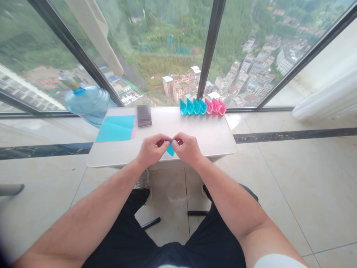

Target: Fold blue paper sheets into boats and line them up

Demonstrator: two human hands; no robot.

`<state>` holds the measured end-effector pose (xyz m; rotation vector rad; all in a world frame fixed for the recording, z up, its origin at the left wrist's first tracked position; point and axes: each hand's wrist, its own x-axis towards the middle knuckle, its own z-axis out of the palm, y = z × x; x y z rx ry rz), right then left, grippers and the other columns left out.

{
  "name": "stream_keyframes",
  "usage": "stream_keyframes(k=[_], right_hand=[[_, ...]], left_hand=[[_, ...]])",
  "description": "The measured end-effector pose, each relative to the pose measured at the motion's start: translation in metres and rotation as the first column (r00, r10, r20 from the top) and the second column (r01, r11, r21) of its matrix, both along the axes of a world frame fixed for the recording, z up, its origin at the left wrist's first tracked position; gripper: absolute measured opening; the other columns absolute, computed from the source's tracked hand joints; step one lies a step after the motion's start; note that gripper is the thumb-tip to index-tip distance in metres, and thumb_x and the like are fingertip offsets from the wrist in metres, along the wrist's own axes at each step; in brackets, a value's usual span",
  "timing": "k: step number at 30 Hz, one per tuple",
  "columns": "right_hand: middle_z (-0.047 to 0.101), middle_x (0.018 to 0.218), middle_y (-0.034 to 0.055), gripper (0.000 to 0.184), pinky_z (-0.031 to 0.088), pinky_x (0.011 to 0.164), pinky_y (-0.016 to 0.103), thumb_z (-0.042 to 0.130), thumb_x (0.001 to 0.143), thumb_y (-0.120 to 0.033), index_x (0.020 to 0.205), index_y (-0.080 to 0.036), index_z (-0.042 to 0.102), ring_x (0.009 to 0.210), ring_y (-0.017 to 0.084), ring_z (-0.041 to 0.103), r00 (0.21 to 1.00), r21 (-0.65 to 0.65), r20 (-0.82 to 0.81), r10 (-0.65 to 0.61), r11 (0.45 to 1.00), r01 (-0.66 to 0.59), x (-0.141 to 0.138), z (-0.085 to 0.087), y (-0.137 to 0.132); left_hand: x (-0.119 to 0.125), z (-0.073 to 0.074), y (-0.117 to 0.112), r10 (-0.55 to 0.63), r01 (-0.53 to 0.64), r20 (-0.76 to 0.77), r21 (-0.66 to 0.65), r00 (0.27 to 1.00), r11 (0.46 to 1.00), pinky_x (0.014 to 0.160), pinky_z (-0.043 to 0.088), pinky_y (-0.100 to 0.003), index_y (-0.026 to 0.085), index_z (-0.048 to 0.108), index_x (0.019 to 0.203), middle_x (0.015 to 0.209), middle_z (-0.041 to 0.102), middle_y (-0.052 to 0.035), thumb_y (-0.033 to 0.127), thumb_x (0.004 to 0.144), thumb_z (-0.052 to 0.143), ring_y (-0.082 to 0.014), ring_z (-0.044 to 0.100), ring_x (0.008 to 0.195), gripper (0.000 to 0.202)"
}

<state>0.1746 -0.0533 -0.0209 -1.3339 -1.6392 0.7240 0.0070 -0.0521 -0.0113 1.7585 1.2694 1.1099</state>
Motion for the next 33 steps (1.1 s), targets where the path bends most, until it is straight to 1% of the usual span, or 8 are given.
stream_keyframes(k=[4,10,15,18,22,25,29,33], right_hand=[[0.068,0.067,-0.0013,0.009,0.047,0.064,0.028,0.061,0.079,-0.027,0.079,-0.021,0.068,0.059,0.013,0.058,0.999,0.02,0.048,-0.006,1.0,0.005,-0.0005,-0.0004,-0.0008],[0.068,0.069,-0.0016,0.007,0.047,0.062,0.027,0.062,0.077,-0.026,0.079,-0.022,0.067,0.061,0.014,0.058,0.999,0.003,0.027,-0.018,1.0,0.018,-0.0013,0.0019,-0.0005],[0.068,0.069,-0.0017,0.006,0.048,0.061,0.027,0.063,0.074,-0.025,0.078,-0.021,0.065,0.06,0.012,0.058,0.999,-0.026,-0.049,-0.002,1.0,0.0,-0.0011,0.004,0.0003],[0.069,0.069,-0.0005,0.009,0.05,0.059,0.027,0.065,0.072,-0.026,0.078,-0.02,0.067,0.062,0.014,0.061,0.989,-0.102,-0.143,0.03,0.994,-0.045,0.0004,0.0045,0.0021],[0.068,0.062,-0.0002,0.011,0.052,0.053,0.027,0.066,0.07,-0.026,0.077,-0.019,0.068,0.059,0.016,0.065,0.958,-0.216,-0.28,0.065,0.968,-0.129,0.0021,0.0059,0.0034],[0.068,0.061,-0.0003,0.012,0.053,0.051,0.026,0.067,0.07,-0.026,0.078,-0.018,0.068,0.057,0.016,0.065,0.936,-0.245,-0.341,0.086,0.953,-0.176,0.0027,0.0081,0.003],[0.069,0.063,0.0003,0.015,0.053,0.052,0.026,0.07,0.072,-0.028,0.081,-0.017,0.07,0.058,0.015,0.065,0.941,-0.222,-0.32,0.109,0.957,-0.186,0.0036,0.0086,0.0031],[0.068,0.062,0.0002,0.012,0.053,0.056,0.027,0.071,0.075,-0.03,0.077,-0.018,0.069,0.059,0.015,0.065,0.953,-0.162,-0.287,0.099,0.975,-0.15,0.0049,0.0056,0.0029]], left_hand=[[0.0023,-0.0015,0.0007,0.008,-0.001,0.076,-0.086,0.997,0.996,0.066,0.047,-0.026,0.019,0.076,0.086,0.076,0.073,-0.0015,0.029,0.081,0.063,-0.0151,0.062,0.068,0.017],[0.0016,-0.0034,0.0037,0.009,-0.003,0.052,-0.106,0.999,0.994,0.065,0.048,-0.027,0.019,0.075,0.083,0.075,0.073,-0.0019,0.031,0.08,0.066,-0.0159,0.063,0.069,0.015],[0.0001,-0.0071,0.0062,-0.017,0.028,0.079,-0.133,0.997,0.991,0.068,0.051,-0.028,0.019,0.074,0.085,0.078,0.074,-0.0032,0.031,0.08,0.067,-0.0172,0.066,0.072,0.016],[-0.0005,-0.0072,0.0069,-0.019,0.031,0.088,-0.139,0.996,0.99,0.068,0.051,-0.028,0.019,0.074,0.084,0.078,0.074,-0.0032,0.032,0.079,0.067,-0.0172,0.066,0.072,0.016],[-0.0003,-0.005,0.0059,-0.022,0.031,0.076,-0.12,0.997,0.992,0.067,0.051,-0.027,0.019,0.072,0.08,0.075,0.072,-0.0024,0.033,0.079,0.067,-0.0162,0.064,0.071,0.015],[0.0004,-0.0026,0.004,-0.014,0.018,0.041,-0.098,0.999,0.995,0.064,0.049,-0.026,0.019,0.069,0.077,0.071,0.069,-0.0011,0.033,0.08,0.065,-0.0146,0.061,0.067,0.015],[-0.0004,-0.0014,0.0036,0.002,-0.004,-0.033,-0.036,0.999,0.999,0.063,0.047,-0.026,0.018,0.068,0.076,0.068,0.066,0.0002,0.031,0.083,0.063,-0.0131,0.058,0.064,0.015],[-0.0069,-0.0069,0.0093,-0.058,0.063,-0.133,0.035,0.989,0.997,0.065,0.049,-0.026,0.02,0.073,0.086,0.082,0.071,-0.0014,0.025,0.08,0.064,-0.0126,0.058,0.066,0.012]])
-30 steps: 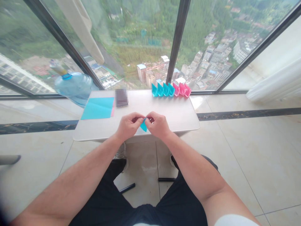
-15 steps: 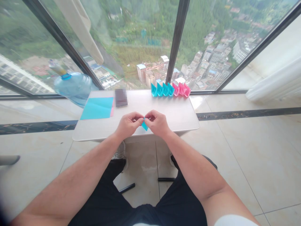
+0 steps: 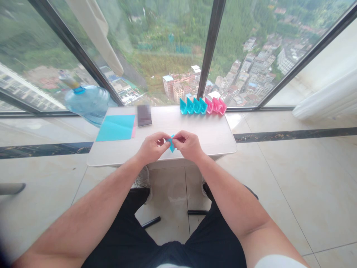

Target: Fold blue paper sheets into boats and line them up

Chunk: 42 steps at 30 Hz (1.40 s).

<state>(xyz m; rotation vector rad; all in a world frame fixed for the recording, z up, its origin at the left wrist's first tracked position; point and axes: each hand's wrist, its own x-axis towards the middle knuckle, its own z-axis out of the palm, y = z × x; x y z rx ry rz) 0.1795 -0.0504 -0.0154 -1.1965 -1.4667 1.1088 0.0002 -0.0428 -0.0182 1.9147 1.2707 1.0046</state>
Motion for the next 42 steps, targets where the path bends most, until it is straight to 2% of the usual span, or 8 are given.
stream_keyframes(k=[3,8,15,25,30,34,38,42], right_hand=[[0.07,0.069,0.0007,0.012,0.055,0.06,0.027,0.071,0.077,-0.03,0.081,-0.019,0.071,0.063,0.015,0.065,0.999,0.082,0.046,0.002,0.997,-0.005,0.003,-0.001,0.0],[0.068,0.108,0.0053,0.023,0.053,0.062,0.026,0.073,0.076,-0.025,0.099,-0.024,0.078,0.07,0.011,0.062,0.972,0.259,0.233,0.02,0.963,-0.082,0.018,-0.003,0.011],[0.074,0.09,0.0037,0.016,0.052,0.074,0.028,0.068,0.083,-0.023,0.093,-0.024,0.081,0.076,0.015,0.065,0.908,0.176,0.371,0.192,0.946,-0.272,0.041,-0.013,0.028],[0.077,0.081,0.0034,0.02,0.052,0.071,0.028,0.067,0.084,-0.035,0.083,-0.019,0.079,0.074,0.018,0.067,0.947,0.136,0.304,0.106,0.979,-0.154,0.031,-0.003,0.015],[0.077,0.09,0.0067,0.028,0.051,0.07,0.029,0.069,0.082,-0.044,0.073,-0.018,0.074,0.078,0.019,0.067,0.99,0.104,0.135,0.03,0.994,-0.045,0.023,-0.004,0.015],[0.072,0.072,0.0053,0.036,0.048,0.063,0.028,0.071,0.08,-0.05,0.067,-0.017,0.069,0.065,0.016,0.062,0.997,0.025,0.069,0.027,0.999,-0.029,0.022,-0.006,0.015],[0.068,0.066,0.003,0.036,0.044,0.058,0.027,0.072,0.079,-0.051,0.067,-0.017,0.068,0.061,0.014,0.057,0.996,-0.005,0.083,0.018,1.0,-0.018,0.02,-0.007,0.013],[0.065,0.063,0.001,0.031,0.041,0.057,0.026,0.07,0.079,-0.045,0.066,-0.017,0.067,0.059,0.013,0.053,0.986,0.018,0.163,0.02,1.0,-0.023,0.015,-0.006,0.009]], left_hand=[[-0.008,-0.006,0.005,-0.044,0.045,-0.017,0.052,0.999,0.998,0.067,0.052,-0.027,0.02,0.074,0.086,0.098,0.073,-0.0049,0.022,0.081,0.064,-0.0135,0.062,0.072,0.011],[-0.016,-0.006,0.007,-0.06,0.073,-0.065,0.225,0.996,0.972,0.082,0.054,-0.031,0.021,0.075,0.088,0.092,0.075,-0.0049,0.02,0.087,0.064,-0.0176,0.069,0.084,0.011],[-0.018,-0.001,0.002,-0.168,0.201,-0.141,0.266,0.976,0.943,0.088,0.053,-0.03,0.021,0.076,0.091,0.099,0.076,-0.0052,0.017,0.089,0.062,-0.0177,0.07,0.092,0.015],[-0.019,0.001,0.007,0.01,-0.012,0.061,0.036,0.998,0.999,0.073,0.053,-0.029,0.019,0.075,0.084,0.08,0.076,-0.0026,0.03,0.084,0.068,-0.0174,0.068,0.074,0.013],[-0.016,0.001,0.006,0.112,-0.106,0.197,-0.038,0.974,0.994,0.07,0.054,-0.029,0.019,0.074,0.083,0.078,0.075,-0.0026,0.035,0.08,0.072,-0.018,0.069,0.074,0.016],[-0.011,0.005,0.003,0.17,-0.156,0.224,-0.08,0.96,0.985,0.066,0.053,-0.028,0.019,0.071,0.085,0.081,0.074,-0.0032,0.035,0.078,0.073,-0.0167,0.068,0.071,0.018],[-0.004,0.008,0.003,0.192,-0.121,0.333,-0.223,0.923,0.967,0.066,0.055,-0.028,0.018,0.068,0.11,0.11,0.074,-0.0089,0.038,0.073,0.077,-0.0185,0.071,0.08,0.043],[0.002,0.007,0.006,0.216,-0.036,0.436,-0.383,0.874,0.923,0.076,0.057,-0.034,0.014,0.072,0.107,0.098,0.077,-0.0107,0.049,0.068,0.082,-0.0236,0.071,0.086,0.053]])
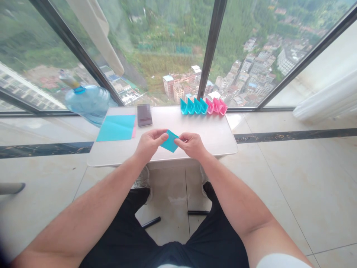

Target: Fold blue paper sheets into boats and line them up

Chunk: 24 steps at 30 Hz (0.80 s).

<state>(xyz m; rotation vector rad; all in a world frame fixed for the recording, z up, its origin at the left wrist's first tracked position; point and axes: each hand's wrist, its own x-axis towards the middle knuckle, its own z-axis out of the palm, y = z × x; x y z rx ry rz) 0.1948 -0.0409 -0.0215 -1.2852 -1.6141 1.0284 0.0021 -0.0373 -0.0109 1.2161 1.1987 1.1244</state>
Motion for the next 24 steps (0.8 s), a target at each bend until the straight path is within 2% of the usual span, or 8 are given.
stream_keyframes(k=[4,9,16,24], right_hand=[[0.065,0.064,0.0015,0.028,0.043,0.059,0.026,0.069,0.078,-0.043,0.065,-0.017,0.066,0.061,0.014,0.055,0.999,0.024,0.038,-0.014,1.0,0.013,-0.0035,0.0007,-0.0018],[0.066,0.065,0.0018,0.031,0.044,0.059,0.027,0.067,0.079,-0.046,0.067,-0.017,0.067,0.062,0.015,0.056,1.0,-0.013,0.025,-0.002,1.0,0.002,-0.0058,-0.0001,-0.0019],[0.062,0.061,0.0004,0.031,0.04,0.056,0.026,0.066,0.079,-0.045,0.065,-0.017,0.066,0.059,0.013,0.052,0.999,-0.029,0.043,-0.002,1.0,0.004,-0.0064,0.0015,-0.0034],[0.056,0.058,-0.0013,0.03,0.035,0.053,0.025,0.065,0.077,-0.044,0.064,-0.016,0.065,0.057,0.011,0.046,0.999,-0.02,0.05,-0.004,1.0,0.005,-0.0069,0.001,-0.0032]], left_hand=[[0.0028,-0.0017,-0.001,0.065,-0.064,0.028,-0.033,0.997,0.997,0.071,0.055,-0.032,0.015,0.076,0.091,0.087,0.078,-0.0074,0.043,0.065,0.085,-0.0218,0.07,0.079,0.04],[0.0039,-0.0015,-0.0034,0.083,-0.082,-0.032,0.038,0.996,0.996,0.062,0.05,-0.028,0.016,0.076,0.081,0.074,0.074,-0.0034,0.038,0.069,0.08,-0.0174,0.065,0.068,0.025],[0.0053,0.0013,-0.0054,0.11,-0.106,-0.07,0.055,0.991,0.993,0.061,0.049,-0.027,0.016,0.075,0.077,0.07,0.072,-0.0021,0.035,0.071,0.077,-0.0158,0.063,0.065,0.02],[0.0066,0.0022,-0.0065,0.111,-0.11,-0.045,0.029,0.993,0.994,0.059,0.048,-0.026,0.016,0.075,0.077,0.069,0.071,-0.0017,0.033,0.07,0.077,-0.0154,0.062,0.063,0.019]])
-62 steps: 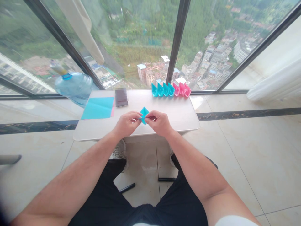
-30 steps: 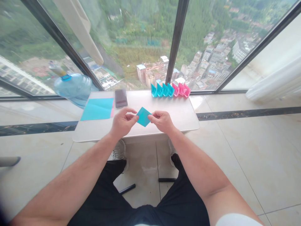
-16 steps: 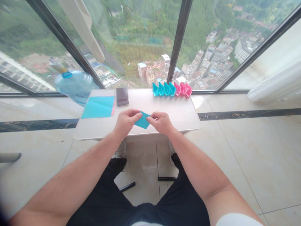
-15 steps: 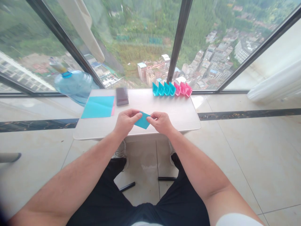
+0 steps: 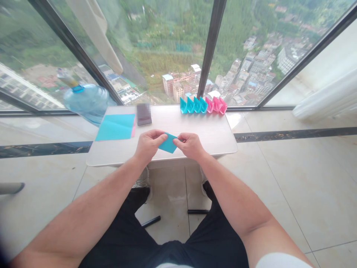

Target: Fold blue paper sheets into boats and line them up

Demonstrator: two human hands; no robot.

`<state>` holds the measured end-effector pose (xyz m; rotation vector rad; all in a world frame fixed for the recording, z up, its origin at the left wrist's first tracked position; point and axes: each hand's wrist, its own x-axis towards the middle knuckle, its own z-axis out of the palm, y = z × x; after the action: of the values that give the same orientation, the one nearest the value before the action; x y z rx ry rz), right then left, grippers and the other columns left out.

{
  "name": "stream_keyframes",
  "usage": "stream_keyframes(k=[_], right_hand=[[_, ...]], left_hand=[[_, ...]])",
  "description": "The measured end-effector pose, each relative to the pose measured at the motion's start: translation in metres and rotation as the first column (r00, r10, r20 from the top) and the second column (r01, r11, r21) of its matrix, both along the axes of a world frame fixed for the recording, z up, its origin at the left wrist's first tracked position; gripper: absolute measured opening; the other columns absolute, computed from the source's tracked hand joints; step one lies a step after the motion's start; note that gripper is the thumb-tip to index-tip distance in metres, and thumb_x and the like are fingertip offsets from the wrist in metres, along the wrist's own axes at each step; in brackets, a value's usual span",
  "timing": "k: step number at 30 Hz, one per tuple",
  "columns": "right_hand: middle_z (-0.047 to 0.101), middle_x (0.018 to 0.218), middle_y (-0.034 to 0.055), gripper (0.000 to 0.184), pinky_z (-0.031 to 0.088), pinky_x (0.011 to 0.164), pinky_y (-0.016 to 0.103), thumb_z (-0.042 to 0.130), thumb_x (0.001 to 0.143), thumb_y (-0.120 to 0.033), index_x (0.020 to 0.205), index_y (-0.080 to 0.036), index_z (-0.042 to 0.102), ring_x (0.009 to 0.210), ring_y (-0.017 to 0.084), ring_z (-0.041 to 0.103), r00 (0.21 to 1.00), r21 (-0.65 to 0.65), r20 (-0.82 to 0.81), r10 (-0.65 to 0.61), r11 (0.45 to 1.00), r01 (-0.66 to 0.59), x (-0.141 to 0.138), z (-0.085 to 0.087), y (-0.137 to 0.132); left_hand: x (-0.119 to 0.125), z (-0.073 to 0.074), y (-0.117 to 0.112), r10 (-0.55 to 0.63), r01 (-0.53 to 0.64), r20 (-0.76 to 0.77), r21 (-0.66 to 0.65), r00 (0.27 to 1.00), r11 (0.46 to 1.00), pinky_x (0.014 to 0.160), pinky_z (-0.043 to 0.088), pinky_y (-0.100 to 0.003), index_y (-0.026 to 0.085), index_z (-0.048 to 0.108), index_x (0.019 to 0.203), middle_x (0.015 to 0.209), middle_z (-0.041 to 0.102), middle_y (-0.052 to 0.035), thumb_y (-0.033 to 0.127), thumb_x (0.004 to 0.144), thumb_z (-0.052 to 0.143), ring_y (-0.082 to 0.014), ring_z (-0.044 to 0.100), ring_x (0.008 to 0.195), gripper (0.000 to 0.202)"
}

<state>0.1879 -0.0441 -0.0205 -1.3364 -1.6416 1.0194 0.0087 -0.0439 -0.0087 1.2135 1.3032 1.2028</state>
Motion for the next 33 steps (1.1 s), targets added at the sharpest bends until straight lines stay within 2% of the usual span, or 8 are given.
stream_keyframes(k=[8,15,21,23,26,29,31,33], right_hand=[[0.054,0.056,-0.0014,0.031,0.034,0.053,0.026,0.065,0.077,-0.044,0.062,-0.017,0.065,0.056,0.011,0.045,0.999,0.022,0.038,-0.016,1.0,0.016,-0.002,0.004,-0.002],[0.058,0.053,-0.0007,0.03,0.034,0.053,0.026,0.068,0.077,-0.043,0.062,-0.017,0.07,0.055,0.012,0.049,0.986,0.043,0.162,-0.042,0.998,0.036,-0.003,0.007,-0.005],[0.051,0.047,-0.0023,0.036,0.032,0.051,0.026,0.066,0.079,-0.046,0.058,-0.016,0.067,0.052,0.011,0.047,0.977,-0.01,0.211,-0.003,1.0,0.005,-0.003,0.014,-0.006],[0.054,0.05,-0.0019,0.032,0.035,0.052,0.025,0.067,0.077,-0.043,0.059,-0.016,0.067,0.054,0.012,0.049,0.987,-0.037,0.159,-0.005,0.999,0.011,-0.003,0.012,-0.005],[0.066,0.064,0.0004,0.024,0.045,0.058,0.026,0.071,0.072,-0.041,0.073,-0.017,0.069,0.061,0.014,0.058,0.998,-0.082,-0.05,-0.047,0.996,0.043,-0.007,0.002,-0.004],[0.07,0.077,0.0006,0.044,0.052,0.062,0.027,0.077,0.066,-0.044,0.101,-0.02,0.067,0.069,0.016,0.064,0.955,-0.142,-0.259,-0.145,0.984,0.11,-0.014,-0.008,-0.004],[0.067,0.074,-0.0004,0.046,0.05,0.058,0.027,0.078,0.064,-0.047,0.098,-0.02,0.065,0.066,0.016,0.061,0.943,-0.181,-0.271,-0.192,0.973,0.146,-0.019,-0.011,-0.004],[0.061,0.065,-0.0019,0.037,0.045,0.054,0.026,0.077,0.066,-0.05,0.081,-0.019,0.063,0.06,0.014,0.055,0.947,-0.185,-0.235,-0.218,0.967,0.176,-0.022,-0.011,-0.005]], left_hand=[[0.0,-0.001,0.001,-0.023,0.023,-0.005,0.022,1.0,0.999,0.059,0.046,-0.025,0.017,0.072,0.073,0.067,0.068,-0.0009,0.039,0.071,0.077,-0.0141,0.059,0.063,0.023],[-0.001,-0.003,0.001,-0.01,0.01,-0.021,0.024,1.0,1.0,0.055,0.043,-0.025,0.017,0.071,0.07,0.063,0.065,-0.0001,0.038,0.072,0.076,-0.0134,0.056,0.059,0.022],[-0.004,-0.002,0.0,0.031,-0.031,-0.01,0.006,0.999,1.0,0.051,0.04,-0.024,0.017,0.068,0.065,0.058,0.061,0.0015,0.036,0.069,0.076,-0.0118,0.051,0.054,0.021],[-0.003,-0.006,0.001,0.039,-0.039,0.029,-0.017,0.999,0.999,0.052,0.041,-0.025,0.017,0.068,0.065,0.059,0.061,0.0016,0.037,0.068,0.077,-0.0117,0.051,0.055,0.022],[0.001,-0.015,0.005,0.079,-0.07,0.119,-0.075,0.99,0.995,0.054,0.043,-0.025,0.017,0.066,0.067,0.06,0.06,0.002,0.041,0.066,0.078,-0.0114,0.052,0.056,0.027],[0.008,-0.023,0.007,0.121,-0.095,0.232,-0.12,0.965,0.988,0.057,0.044,-0.025,0.018,0.063,0.07,0.062,0.059,0.0027,0.046,0.064,0.079,-0.0108,0.053,0.058,0.033],[0.011,-0.025,0.006,0.117,-0.079,0.309,-0.132,0.944,0.988,0.059,0.046,-0.025,0.019,0.062,0.073,0.065,0.06,0.0028,0.047,0.063,0.081,-0.0107,0.054,0.06,0.036],[0.013,-0.025,0.005,0.114,-0.066,0.366,-0.141,0.924,0.988,0.06,0.047,-0.025,0.019,0.062,0.076,0.067,0.06,0.0029,0.047,0.062,0.082,-0.0106,0.055,0.061,0.037]])
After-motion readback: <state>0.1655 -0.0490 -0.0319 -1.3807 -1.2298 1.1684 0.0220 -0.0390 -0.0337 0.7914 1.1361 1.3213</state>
